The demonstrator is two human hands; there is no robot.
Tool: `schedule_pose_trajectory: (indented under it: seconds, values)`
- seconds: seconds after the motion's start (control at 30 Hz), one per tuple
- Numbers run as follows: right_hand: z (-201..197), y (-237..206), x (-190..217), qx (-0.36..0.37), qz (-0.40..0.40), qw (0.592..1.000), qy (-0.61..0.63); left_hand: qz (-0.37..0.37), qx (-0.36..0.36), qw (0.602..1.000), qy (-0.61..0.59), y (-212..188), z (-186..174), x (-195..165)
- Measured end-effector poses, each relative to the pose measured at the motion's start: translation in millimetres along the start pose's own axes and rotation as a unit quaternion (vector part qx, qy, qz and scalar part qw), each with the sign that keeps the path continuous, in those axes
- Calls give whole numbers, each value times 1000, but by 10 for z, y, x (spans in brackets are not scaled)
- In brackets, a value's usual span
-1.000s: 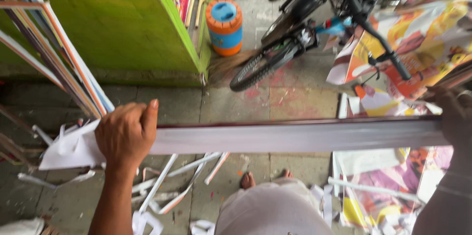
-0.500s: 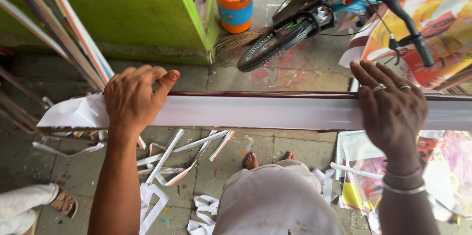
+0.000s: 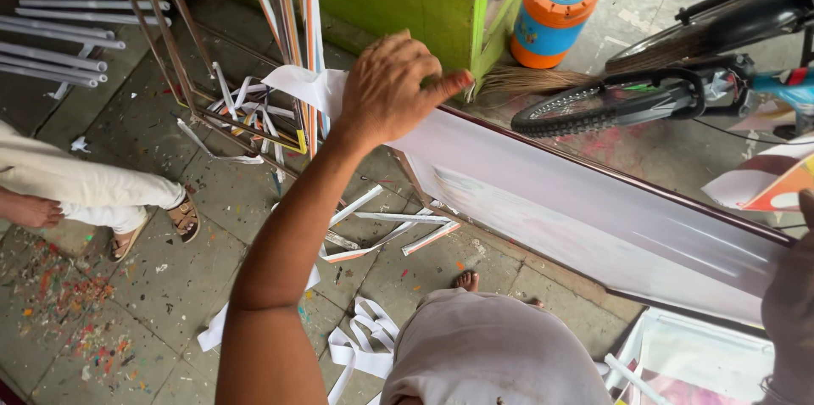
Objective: The person aligns a printed poster onto a metal frame, smooths it with both hands, and uses a white plastic scraper to press the edges and remove air bubbles. The person repeatedly adjusts the poster and scrapes along the frame edges to secure the print.
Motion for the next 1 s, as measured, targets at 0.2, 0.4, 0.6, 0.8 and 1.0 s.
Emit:
schedule_pose_trajectory:
  seconds: [0.2,0.4,0.6,0.8,1.0]
  values:
    - [16,-61,-95,18,10,994,105,-63,0,995,71,-16,-109,298]
    - [-153,-53,571,-8,12,992,124,-150,156,975,40,-120,31,258]
    - [-334,-14,1312,-91,-162,983,-11,-67,14,997,-26,10,-214,131]
    - [-366,56,1278,-123,-213,960,-132,5,-18,999,-40,30,-163,-279]
    - [-393,77,1239,-183,-195,933,-243,111,-81,988,-69,-191,154,-1360]
Point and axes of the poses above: each hand's wrist, its own y-axis towards the middle knuckle, its own z-axis out of the palm, x = y × z, the point moved 7 cm from there along y, towards the middle knuckle, and after that the axes turned 10 degrees about -x, right-handed, at the moved point
